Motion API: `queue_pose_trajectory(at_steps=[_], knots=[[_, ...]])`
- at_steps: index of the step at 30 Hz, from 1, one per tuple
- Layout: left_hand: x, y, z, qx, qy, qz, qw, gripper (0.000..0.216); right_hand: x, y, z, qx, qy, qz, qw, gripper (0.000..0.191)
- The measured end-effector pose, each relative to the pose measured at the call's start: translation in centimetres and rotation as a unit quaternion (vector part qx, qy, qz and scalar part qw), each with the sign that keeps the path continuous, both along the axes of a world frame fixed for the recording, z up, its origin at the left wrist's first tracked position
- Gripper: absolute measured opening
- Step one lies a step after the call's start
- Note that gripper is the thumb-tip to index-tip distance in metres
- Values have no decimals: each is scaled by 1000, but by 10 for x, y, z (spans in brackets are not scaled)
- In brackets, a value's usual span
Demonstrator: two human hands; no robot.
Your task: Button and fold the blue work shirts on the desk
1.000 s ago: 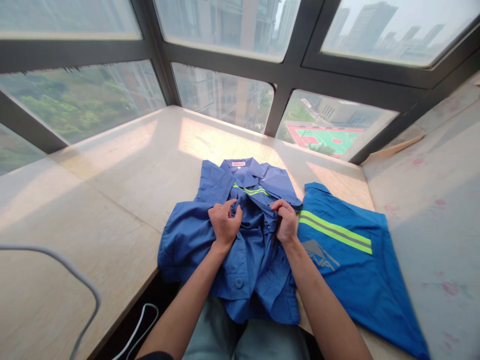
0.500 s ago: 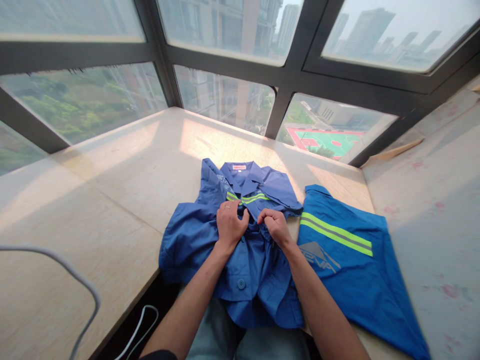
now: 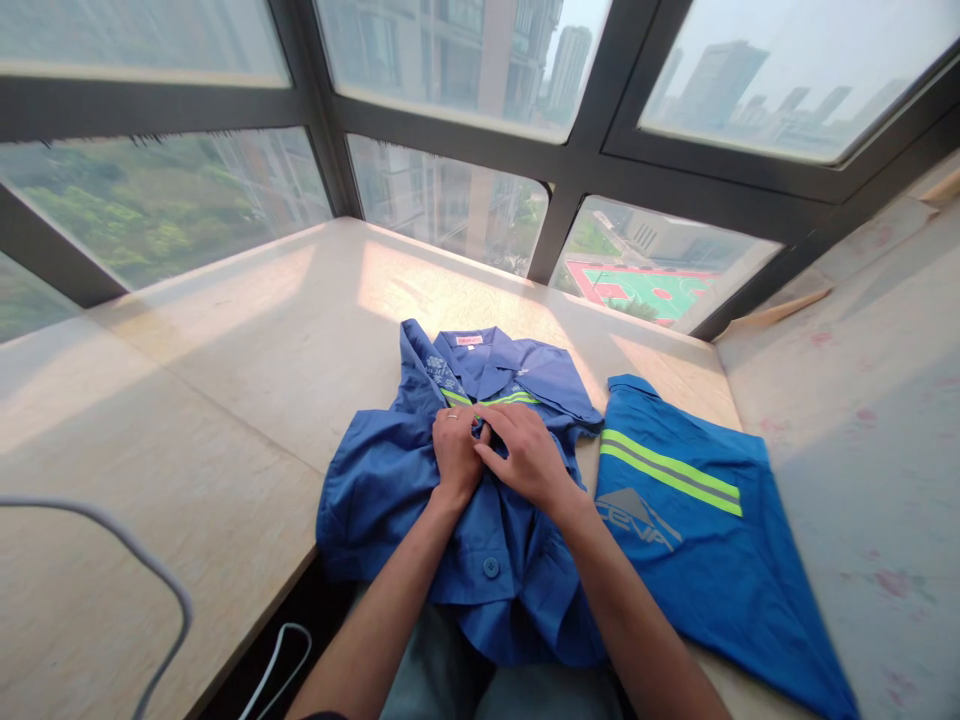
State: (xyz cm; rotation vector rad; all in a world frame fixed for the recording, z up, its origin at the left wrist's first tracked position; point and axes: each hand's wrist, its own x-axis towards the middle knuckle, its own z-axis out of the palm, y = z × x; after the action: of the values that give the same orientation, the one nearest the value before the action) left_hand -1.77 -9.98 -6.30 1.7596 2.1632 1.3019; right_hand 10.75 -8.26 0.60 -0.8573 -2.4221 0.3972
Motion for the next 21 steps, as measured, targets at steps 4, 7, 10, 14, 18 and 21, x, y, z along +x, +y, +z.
queue_pose_trajectory(at_steps=[4,7,10,14,18,21], knots=[[0,1,-2,-9,-2,14,1000,17,-13,18,-10,-55,-66,-5,996,47],[1,3,-4,8,-27,15,999,30,-15,30,-20,-68,-96,-41,992,50],[1,4,-5,19,-44,12,999,36,-14,37,-30,-69,-100,-76,990,42],[2,4,-3,20,-38,26,999,33,-12,43,-43,-87,-69,-111,988,35],[4,4,-1,10,-27,36,999,23,-11,50,-53,-162,52,-140,975,33],[4,3,1,11,-26,34,999,20,-10,54,-57,-220,143,-142,954,32]])
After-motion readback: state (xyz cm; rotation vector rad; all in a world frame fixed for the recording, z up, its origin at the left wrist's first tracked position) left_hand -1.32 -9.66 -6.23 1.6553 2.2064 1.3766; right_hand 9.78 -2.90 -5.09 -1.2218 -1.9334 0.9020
